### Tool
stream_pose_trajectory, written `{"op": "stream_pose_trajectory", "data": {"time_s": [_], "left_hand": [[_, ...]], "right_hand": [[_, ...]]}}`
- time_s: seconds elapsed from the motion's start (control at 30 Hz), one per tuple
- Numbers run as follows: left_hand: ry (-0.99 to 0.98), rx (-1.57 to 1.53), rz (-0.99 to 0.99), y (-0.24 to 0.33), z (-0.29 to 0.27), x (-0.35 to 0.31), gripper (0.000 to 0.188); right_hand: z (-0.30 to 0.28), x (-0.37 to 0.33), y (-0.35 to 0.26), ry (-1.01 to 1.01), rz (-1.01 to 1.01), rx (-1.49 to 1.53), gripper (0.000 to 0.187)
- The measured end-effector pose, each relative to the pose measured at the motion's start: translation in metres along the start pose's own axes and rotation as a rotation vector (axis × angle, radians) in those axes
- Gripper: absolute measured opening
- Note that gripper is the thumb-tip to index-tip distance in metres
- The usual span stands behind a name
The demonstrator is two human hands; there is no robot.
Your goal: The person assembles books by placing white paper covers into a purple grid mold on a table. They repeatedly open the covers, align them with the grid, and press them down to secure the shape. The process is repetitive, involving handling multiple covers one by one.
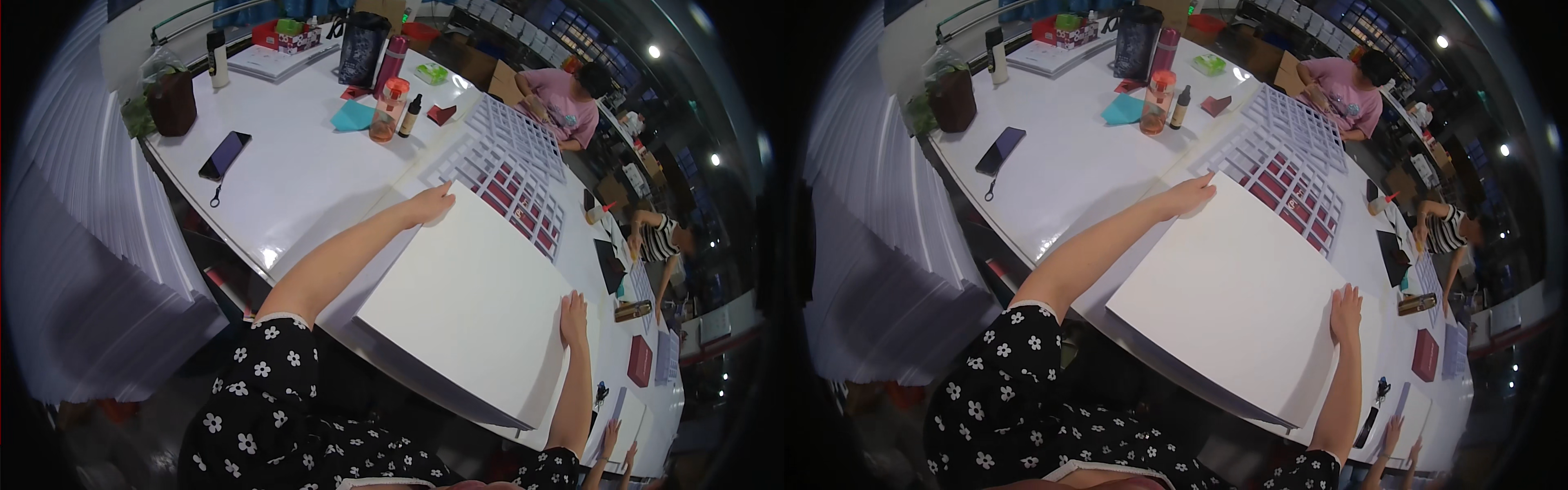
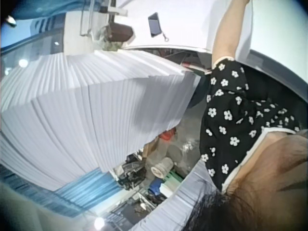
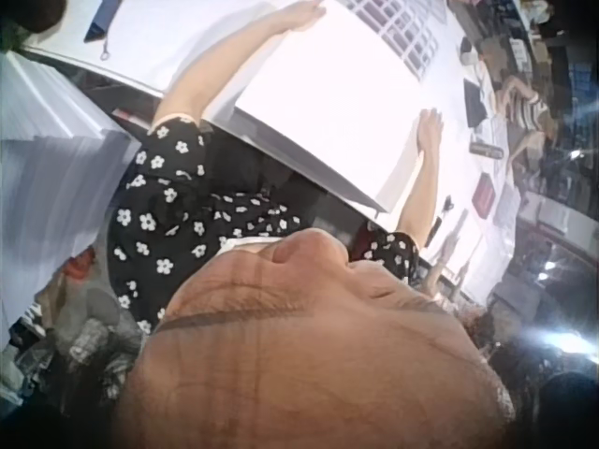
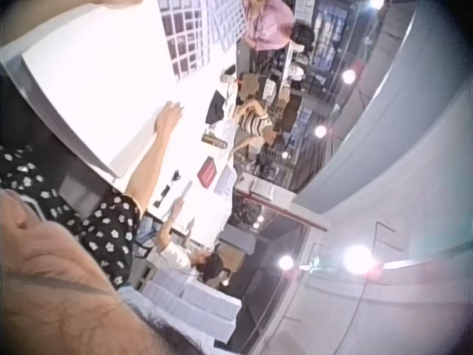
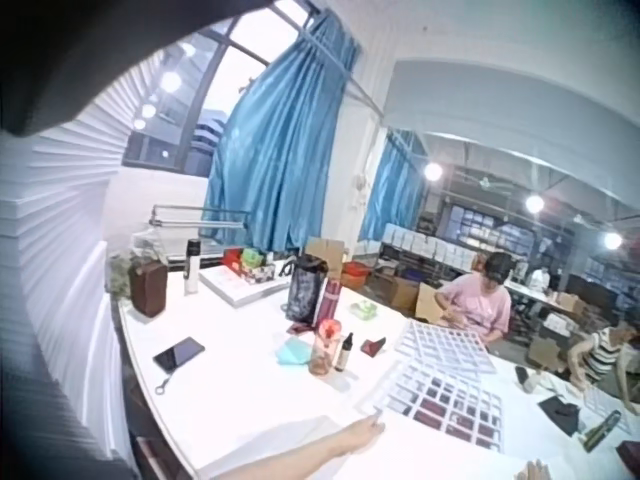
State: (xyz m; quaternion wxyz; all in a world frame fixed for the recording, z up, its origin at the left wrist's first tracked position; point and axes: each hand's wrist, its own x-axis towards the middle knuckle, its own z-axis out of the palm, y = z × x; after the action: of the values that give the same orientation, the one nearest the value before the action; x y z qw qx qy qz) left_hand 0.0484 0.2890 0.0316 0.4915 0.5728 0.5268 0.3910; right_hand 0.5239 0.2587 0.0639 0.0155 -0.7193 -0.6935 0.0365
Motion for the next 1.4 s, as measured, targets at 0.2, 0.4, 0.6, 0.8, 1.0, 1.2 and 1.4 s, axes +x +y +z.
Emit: {"op": "stream_pose_trajectory", "data": {"time_s": [0.2,0.4,0.6,0.8,1.0,1.2,1.4], "left_hand": [[-0.008,0.054,0.013,0.001,0.000,0.003,0.067],[0.034,0.082,0.042,-0.005,-0.004,0.006,0.066],[-0.040,-0.011,0.188,-0.016,-0.004,0.014,0.059],[-0.106,-0.056,0.073,-0.002,0.003,0.015,0.058],[-0.089,-0.197,0.027,-0.029,-0.011,0.015,0.059],[-0.177,-0.236,0.026,-0.007,0.000,-0.054,0.062],[-0.163,-0.183,0.086,-0.003,0.006,-0.086,0.063]], "right_hand": [[0.015,0.019,-0.024,0.075,0.008,-0.073,0.067],[0.015,0.023,-0.140,0.182,-0.233,-0.080,0.065],[0.013,0.017,-0.261,0.119,-0.527,-0.045,0.073],[0.009,-0.015,-0.294,-0.021,-0.662,0.002,0.079],[-0.005,-0.089,-0.263,-0.089,-0.914,0.017,0.070],[-0.009,-0.065,-0.129,0.045,-0.517,-0.090,0.064],[-0.007,-0.120,-0.031,0.008,-0.188,-0.049,0.061]]}}
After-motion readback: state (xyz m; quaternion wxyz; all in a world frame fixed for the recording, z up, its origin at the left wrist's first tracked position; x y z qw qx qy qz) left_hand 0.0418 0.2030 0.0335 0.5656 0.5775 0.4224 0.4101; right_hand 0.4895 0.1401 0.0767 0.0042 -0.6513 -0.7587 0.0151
